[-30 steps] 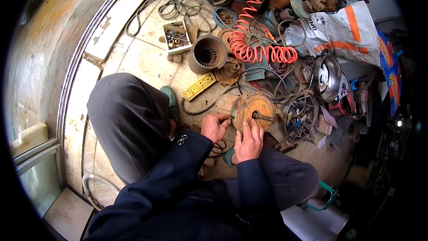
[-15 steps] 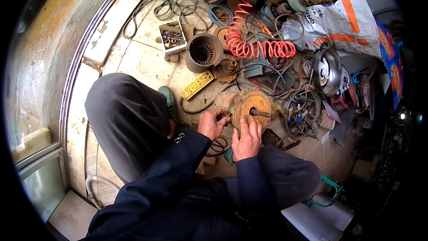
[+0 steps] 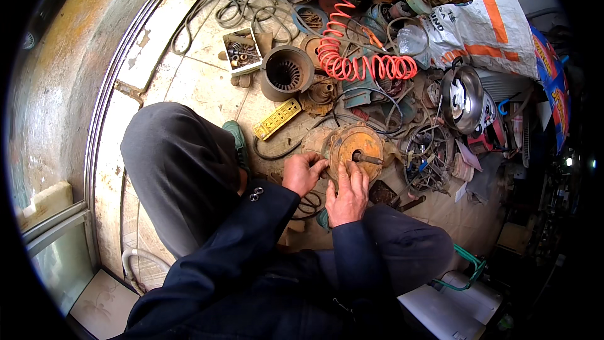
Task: The person sits on the floor of a cluttered workshop and works on a circular mechanical component, likely a brake drum. They use a small metal tool to scrape and clean the inner surface of the part, rotating it periodically to access different areas.
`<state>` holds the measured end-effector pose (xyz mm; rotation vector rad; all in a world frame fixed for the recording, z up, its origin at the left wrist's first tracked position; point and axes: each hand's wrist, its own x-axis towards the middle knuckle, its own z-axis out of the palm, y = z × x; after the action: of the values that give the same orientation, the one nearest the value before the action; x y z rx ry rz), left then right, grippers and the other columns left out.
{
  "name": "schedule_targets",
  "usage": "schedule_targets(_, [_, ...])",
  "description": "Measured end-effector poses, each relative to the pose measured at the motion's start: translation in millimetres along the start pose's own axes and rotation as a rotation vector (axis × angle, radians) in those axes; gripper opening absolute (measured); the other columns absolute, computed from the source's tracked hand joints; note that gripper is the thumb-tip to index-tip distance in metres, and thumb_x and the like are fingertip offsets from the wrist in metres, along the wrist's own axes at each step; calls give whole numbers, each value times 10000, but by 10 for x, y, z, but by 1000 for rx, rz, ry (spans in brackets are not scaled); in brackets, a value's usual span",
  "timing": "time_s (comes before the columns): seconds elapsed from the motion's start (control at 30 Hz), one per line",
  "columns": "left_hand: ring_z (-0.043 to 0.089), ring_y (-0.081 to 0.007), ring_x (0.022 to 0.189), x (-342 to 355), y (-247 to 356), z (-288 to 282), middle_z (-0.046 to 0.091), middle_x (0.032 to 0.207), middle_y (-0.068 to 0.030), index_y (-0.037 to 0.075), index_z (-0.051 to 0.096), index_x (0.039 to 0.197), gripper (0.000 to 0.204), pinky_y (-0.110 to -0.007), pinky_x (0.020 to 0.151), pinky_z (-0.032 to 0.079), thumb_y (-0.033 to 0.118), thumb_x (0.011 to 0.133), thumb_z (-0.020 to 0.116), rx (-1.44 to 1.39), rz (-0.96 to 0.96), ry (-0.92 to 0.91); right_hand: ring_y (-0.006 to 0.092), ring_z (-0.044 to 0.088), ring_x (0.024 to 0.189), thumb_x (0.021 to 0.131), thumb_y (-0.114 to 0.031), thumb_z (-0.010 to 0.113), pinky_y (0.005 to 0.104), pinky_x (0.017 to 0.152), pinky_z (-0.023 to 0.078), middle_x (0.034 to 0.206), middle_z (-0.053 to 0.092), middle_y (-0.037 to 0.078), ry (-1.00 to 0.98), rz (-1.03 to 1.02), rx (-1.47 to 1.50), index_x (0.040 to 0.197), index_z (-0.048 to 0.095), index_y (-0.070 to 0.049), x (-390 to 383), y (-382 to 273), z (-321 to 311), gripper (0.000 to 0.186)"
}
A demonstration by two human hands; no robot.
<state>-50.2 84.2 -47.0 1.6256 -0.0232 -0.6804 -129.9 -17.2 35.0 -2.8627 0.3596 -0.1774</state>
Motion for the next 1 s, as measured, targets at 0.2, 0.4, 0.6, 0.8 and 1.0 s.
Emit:
schedule_targets(0.2, [692,-384,706,57,15,84,676,794,-235,-20,697,896,114,-414,630,534,88,871,724,325,342,124,394,522,1225,782,-74,752,471,1028,467,1308,576,181,20,-5,0,1257,640,2,14,0,-8,494])
schedule_targets(0.4, [637,-453,815,21,44,86,644,879,-216,20,614,905,154,-509,703,515,137,867,706,395,379,148,392,526,1209,794,-103,736,471,1029,459,1317,574,167,28,-20,5,1251,639,6,5,48,18,480])
schedule_targets(0.6, [638,-422,837,-17,81,43,621,901,-194,18,649,952,203,-463,717,524,61,786,758,303,409,139,392,522,1210,813,-129,720,468,1030,453,1332,564,172,18,-14,11,1253,639,8,-1,56,-7,468])
schedule_targets(0.8, [645,-398,833,3,74,16,616,909,-183,18,697,907,142,-448,714,524,39,776,748,369,385,109,391,528,1209,792,-102,741,459,1018,470,1307,583,176,26,-6,7,1246,648,-7,13,24,-38,473])
schedule_targets(1.0, [639,-391,825,32,7,9,609,898,-186,14,718,940,171,-428,715,522,19,771,742,367,508,57,394,500,1232,831,-158,706,477,1044,433,1339,557,179,-2,-2,19,1275,626,1,-19,68,10,479])
